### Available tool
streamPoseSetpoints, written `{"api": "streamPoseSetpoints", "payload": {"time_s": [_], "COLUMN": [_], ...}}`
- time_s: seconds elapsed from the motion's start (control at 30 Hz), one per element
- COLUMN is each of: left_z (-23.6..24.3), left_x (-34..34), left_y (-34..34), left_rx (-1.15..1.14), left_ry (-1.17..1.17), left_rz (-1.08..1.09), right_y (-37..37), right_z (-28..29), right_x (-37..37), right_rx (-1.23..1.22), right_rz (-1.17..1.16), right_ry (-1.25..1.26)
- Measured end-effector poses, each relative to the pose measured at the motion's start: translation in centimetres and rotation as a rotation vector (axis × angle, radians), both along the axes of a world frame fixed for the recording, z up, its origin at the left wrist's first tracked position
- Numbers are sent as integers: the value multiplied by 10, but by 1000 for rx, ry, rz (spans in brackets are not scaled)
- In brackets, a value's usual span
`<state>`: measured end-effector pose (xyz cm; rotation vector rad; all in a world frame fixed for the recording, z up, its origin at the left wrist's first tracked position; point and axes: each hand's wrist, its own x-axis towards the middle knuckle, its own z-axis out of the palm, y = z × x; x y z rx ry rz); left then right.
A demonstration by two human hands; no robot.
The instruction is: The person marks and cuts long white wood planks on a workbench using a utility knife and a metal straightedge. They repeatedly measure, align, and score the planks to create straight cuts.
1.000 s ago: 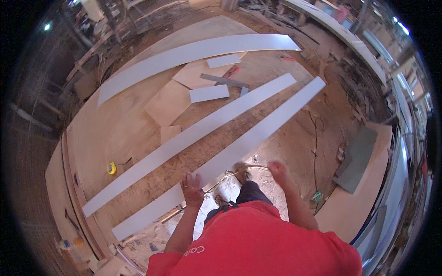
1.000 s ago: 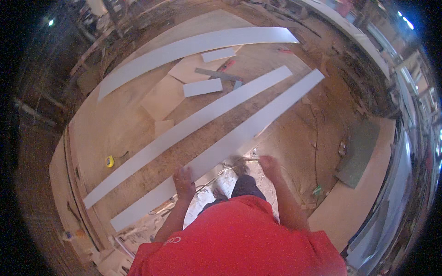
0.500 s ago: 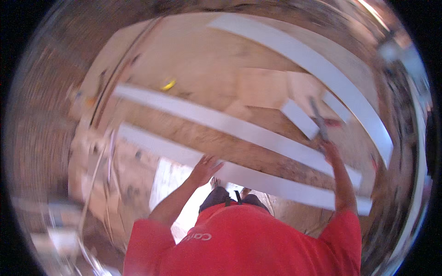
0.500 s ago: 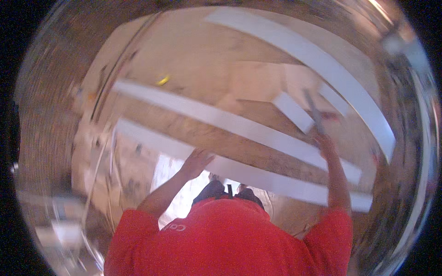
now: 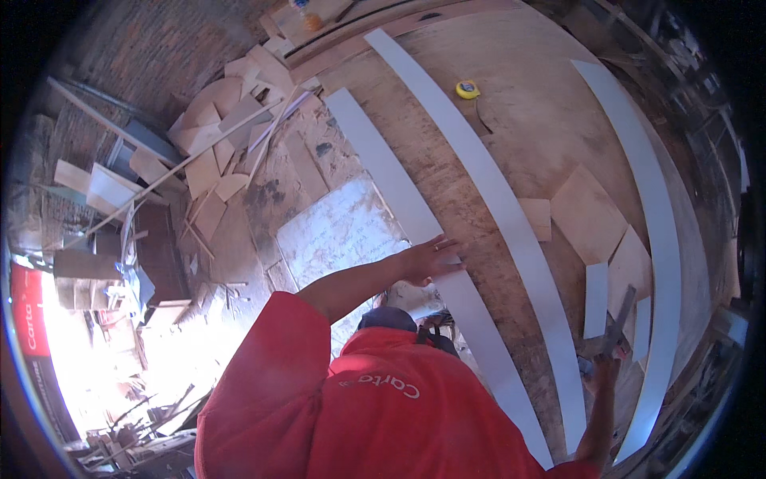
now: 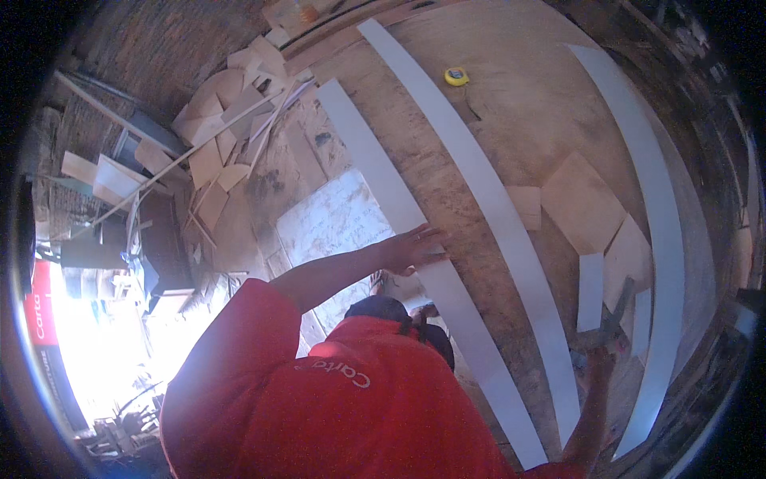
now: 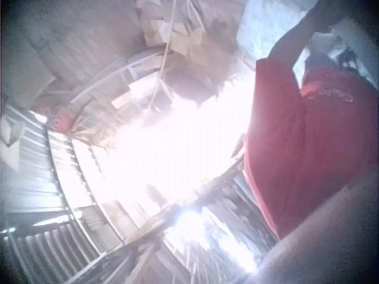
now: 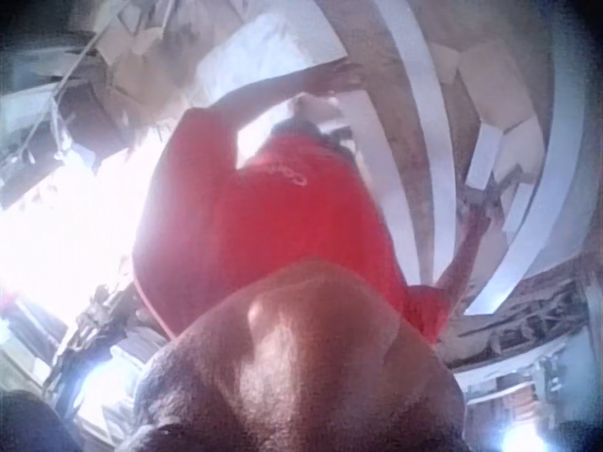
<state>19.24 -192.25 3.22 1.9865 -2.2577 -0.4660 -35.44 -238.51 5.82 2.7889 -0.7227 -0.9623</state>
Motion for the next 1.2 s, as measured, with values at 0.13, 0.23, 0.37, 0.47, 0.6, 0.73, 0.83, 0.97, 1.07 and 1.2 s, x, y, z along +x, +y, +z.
{"api": "streamPoseSetpoints", "payload": {"time_s": [0.13,0.23,0.37,0.47,0.6,0.73,0.83,0.97,1.07,1.2], "left_z": [15,12,3,2,7,11,6,-2,-8,-23], "left_x": [4,13,35,67,126,193,235,279,307,322], "left_y": [4,15,26,32,33,29,23,3,-13,-22], "left_rx": [-22,-72,-173,-185,-173,-83,-131,-159,-166,-156], "left_ry": [142,164,106,130,136,163,184,186,171,295], "left_rz": [39,128,540,710,774,735,721,737,734,813], "right_y": [2,14,7,9,61,186,270,344,376,407], "right_z": [35,81,134,164,206,256,283,284,271,220], "right_x": [-5,9,72,115,205,346,465,605,693,794], "right_rx": [-155,-312,-482,-1035,-285,328,666,1079,1709,1578], "right_rz": [-58,-99,-677,42,-669,-452,-800,-600,-439,-410], "right_ry": [10,-210,-374,-480,-1446,-1758,-1787,-1560,-1223,-907]}}
